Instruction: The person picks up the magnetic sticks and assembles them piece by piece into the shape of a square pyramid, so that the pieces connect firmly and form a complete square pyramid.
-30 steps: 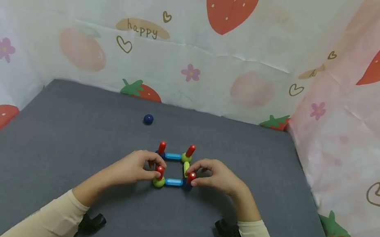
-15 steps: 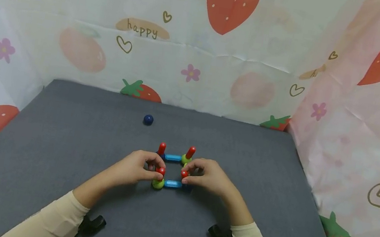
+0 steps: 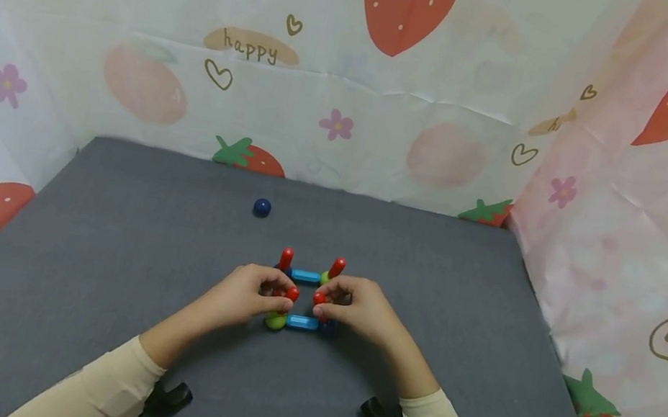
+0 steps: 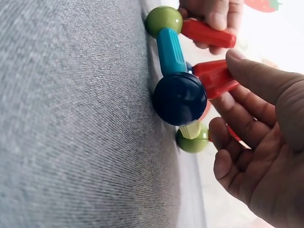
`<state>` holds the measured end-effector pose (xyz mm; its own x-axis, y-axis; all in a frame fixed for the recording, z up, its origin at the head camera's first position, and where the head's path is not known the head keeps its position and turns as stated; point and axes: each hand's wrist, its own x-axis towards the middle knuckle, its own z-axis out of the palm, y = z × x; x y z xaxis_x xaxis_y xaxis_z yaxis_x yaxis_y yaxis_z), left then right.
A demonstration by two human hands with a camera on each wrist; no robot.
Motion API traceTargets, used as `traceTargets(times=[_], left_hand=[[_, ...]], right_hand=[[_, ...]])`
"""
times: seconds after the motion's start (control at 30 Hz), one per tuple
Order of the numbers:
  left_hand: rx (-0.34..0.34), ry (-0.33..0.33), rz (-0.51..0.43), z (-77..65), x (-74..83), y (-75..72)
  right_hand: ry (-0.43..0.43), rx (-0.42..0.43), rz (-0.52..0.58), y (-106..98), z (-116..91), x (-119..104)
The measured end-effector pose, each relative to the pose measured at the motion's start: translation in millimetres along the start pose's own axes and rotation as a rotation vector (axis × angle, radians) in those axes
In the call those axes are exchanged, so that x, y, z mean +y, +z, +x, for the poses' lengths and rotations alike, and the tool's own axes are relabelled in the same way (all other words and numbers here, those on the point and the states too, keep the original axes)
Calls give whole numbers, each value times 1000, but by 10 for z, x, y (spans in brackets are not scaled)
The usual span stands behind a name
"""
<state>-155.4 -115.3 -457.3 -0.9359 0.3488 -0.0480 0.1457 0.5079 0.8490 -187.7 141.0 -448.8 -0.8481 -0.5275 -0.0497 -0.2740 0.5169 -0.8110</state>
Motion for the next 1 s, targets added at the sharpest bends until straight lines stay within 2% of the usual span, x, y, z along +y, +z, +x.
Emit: traceTargets(times=[0.23, 0.53, 0.7, 0.87, 1.0], left_hand=[[14, -20, 12, 20, -35, 28], [-2, -25, 2, 39, -48, 30], [-8, -7, 25, 50, -67, 41], [-3, 10, 9, 61, -76, 56], [3, 2, 6, 64, -72, 64]], right_hand=[[30, 25, -4, 22, -4, 1], [12, 91, -76, 103, 10, 20], [11, 91, -81, 112, 14, 31], [12, 95, -83, 108, 9, 19], [21, 88, -81, 95, 3, 9]])
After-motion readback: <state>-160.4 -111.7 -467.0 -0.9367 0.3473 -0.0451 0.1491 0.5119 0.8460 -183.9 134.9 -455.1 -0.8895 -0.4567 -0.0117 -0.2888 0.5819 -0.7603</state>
